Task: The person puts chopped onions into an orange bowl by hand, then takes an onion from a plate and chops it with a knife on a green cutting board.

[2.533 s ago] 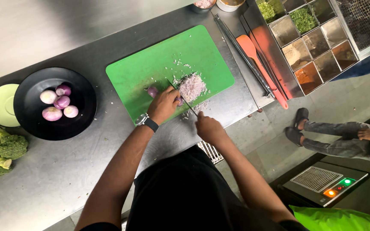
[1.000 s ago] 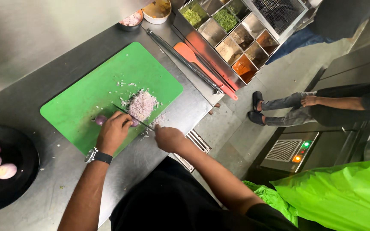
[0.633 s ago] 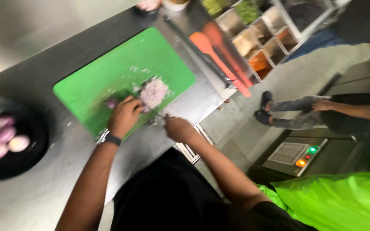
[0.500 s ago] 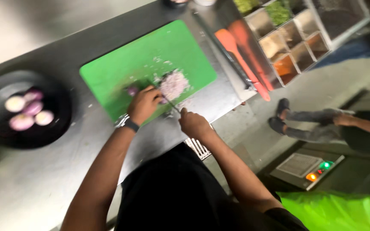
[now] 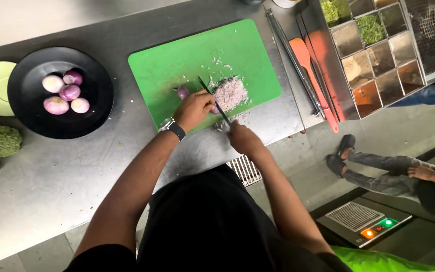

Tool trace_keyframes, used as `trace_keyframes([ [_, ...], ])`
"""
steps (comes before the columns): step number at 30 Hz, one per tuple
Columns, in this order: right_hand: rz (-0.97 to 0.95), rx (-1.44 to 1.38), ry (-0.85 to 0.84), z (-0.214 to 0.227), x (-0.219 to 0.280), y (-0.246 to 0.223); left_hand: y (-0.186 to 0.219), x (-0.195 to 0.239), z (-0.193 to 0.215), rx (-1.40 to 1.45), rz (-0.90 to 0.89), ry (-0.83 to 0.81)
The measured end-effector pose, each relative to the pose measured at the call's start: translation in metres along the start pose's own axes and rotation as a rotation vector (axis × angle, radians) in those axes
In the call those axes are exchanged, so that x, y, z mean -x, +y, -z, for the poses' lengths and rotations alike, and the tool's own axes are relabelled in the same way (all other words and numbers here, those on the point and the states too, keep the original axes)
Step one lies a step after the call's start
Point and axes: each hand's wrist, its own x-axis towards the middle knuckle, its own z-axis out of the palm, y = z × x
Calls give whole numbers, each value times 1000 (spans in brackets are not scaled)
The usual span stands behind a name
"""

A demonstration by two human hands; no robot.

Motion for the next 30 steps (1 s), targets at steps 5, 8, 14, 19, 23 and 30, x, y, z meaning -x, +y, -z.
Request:
trace_keyframes([
  [5,-36,59,-44,0,12,5,-2,-1,-1,14,-22,18],
  [8,-7,-4,36,-14,-9,-7,-1,0,-2,14,-30,20],
  [14,-30,66,-56,-1,11,12,-2,0,-2,12,19,27],
  [19,119,49,62,-23,-18,8,-4,-3,-2,-8,-34,31],
  [23,-2,71,-52,3,12,15,-3,1,-2,7,-6,32],
  [30,5,30,-12,0,0,-4,-2,2,1,21,-19,39],
])
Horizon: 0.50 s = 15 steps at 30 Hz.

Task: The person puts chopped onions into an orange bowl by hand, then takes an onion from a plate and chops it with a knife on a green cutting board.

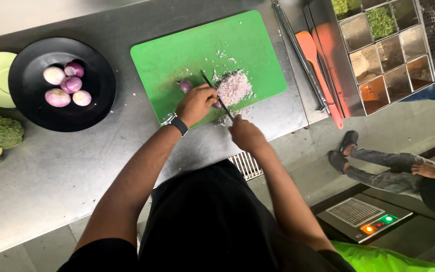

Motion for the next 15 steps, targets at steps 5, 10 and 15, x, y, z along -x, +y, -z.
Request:
trace_keyframes([
  [5,-37,-8,-50,-4,6,-1,0,0,1,29,8,8],
  [10,0,-58,-36,-1,-2,1,-1,1,0,-14,-5,9],
  [15,-18,-40,6,-24,-10,-4,-3,6,-3,4,-18,51],
])
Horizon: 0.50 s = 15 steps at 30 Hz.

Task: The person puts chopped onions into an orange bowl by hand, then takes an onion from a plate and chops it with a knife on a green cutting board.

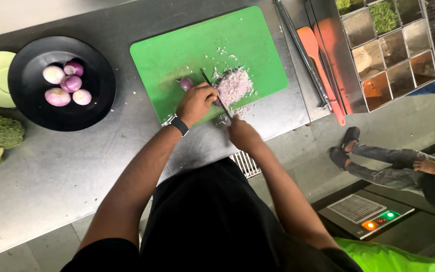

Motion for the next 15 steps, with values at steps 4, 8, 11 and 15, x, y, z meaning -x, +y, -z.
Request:
trace_keyframes([
  [4,129,-23,61,5,-1,14,-2,0,0,-6,11,-10],
  [8,19,10,-41,4,12,22,-3,2,-2,-11,4,6],
  [11,80,-75,61,-13,-7,8,-3,3,-3,-18,10,-1],
  [15,7,-71,-28,21,16,7,-3,3,-2,-3,6,13],
])
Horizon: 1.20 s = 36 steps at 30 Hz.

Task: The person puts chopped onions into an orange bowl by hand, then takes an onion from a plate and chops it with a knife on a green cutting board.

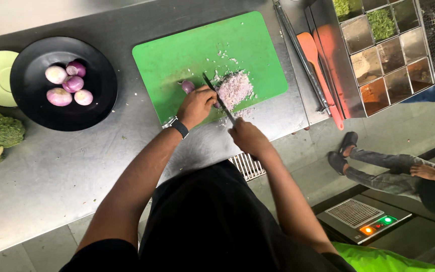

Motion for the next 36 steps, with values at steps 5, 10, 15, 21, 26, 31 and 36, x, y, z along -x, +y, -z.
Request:
trace_keyframes([
  [5,2,-108,30,-5,-5,-30,1,2,1,-22,5,-10],
  [10,-92,-152,26,10,-9,-19,11,0,5,-34,-2,-35],
  [15,26,118,146,-8,-19,10,9,-7,5,-85,-7,-71],
  [21,-29,110,67,-16,-19,1,2,-11,-2,-99,26,-62],
  [26,30,60,23,-4,-14,13,2,-7,-1,-97,30,-70],
  [31,90,-54,190,-24,-29,-6,0,-4,-2,-47,3,-53],
  [36,-19,17,15,-3,-4,2,-1,-4,-2,-66,30,-43],
])
